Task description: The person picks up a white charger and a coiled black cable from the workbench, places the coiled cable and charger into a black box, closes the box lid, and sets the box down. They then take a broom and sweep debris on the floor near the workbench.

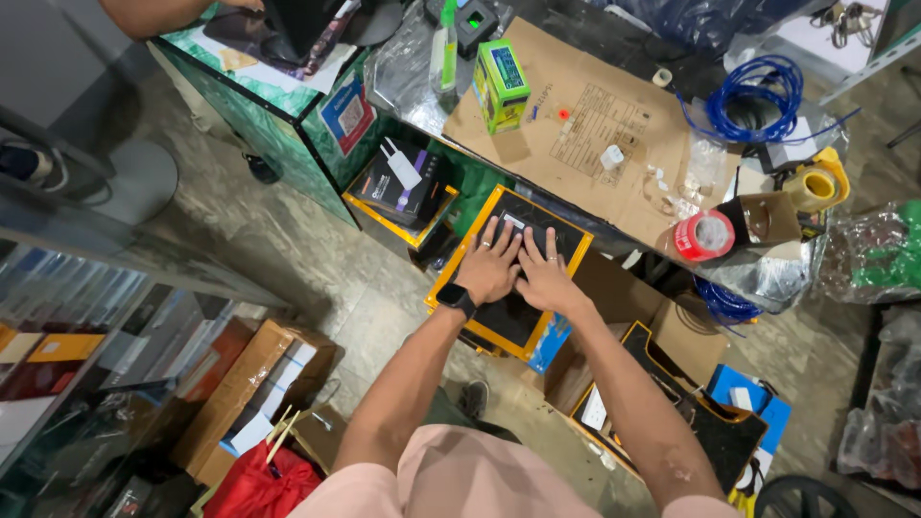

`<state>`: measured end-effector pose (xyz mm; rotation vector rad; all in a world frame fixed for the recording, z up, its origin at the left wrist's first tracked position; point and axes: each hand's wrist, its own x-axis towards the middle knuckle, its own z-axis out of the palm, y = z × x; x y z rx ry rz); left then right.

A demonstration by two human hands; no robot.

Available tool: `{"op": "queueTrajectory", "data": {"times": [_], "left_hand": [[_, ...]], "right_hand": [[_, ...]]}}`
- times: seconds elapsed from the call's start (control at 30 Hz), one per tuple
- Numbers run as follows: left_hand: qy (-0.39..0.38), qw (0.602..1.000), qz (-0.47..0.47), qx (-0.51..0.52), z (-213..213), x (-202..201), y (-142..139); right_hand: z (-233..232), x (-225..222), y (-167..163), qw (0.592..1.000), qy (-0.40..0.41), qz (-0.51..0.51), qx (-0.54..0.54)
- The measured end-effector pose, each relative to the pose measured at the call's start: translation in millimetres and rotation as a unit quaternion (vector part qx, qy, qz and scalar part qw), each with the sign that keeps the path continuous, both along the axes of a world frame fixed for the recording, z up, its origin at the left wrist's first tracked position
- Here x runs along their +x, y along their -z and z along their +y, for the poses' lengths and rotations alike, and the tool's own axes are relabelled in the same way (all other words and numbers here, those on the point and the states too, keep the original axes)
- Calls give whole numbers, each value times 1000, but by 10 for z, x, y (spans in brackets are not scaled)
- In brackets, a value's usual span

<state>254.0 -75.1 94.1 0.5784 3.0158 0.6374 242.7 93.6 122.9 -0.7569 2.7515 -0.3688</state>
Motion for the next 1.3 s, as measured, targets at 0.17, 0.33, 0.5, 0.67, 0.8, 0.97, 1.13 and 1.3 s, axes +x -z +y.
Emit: {"op": "queueTrajectory", "data": {"times": [0.17,0.33,0.5,0.67,0.8,0.97,1.13,1.3], "left_hand": [[10,999,40,0,-78,-28,-12],[54,990,65,112,-194,-20,-103],[57,973,48,220,-314,-83,-42],[50,955,-28,292,-381,-281,81],[62,967,-46,244,-429,-399,52],[20,973,-52,224,-492,-626,-167],[63,975,74,200,-433,-717,-280],[172,958,-57,224,-241,-864,-187]], "right_hand": [[-11,-27,48,1000,1,-4,-22],[-58,48,32,998,34,-29,-52],[-93,52,45,998,48,-1,-45],[-121,31,25,996,17,66,-60],[-170,66,-8,987,96,45,-120],[-235,171,-60,957,196,35,-213],[-306,277,-4,950,212,93,-210],[-318,474,-17,954,217,128,-165]]}}
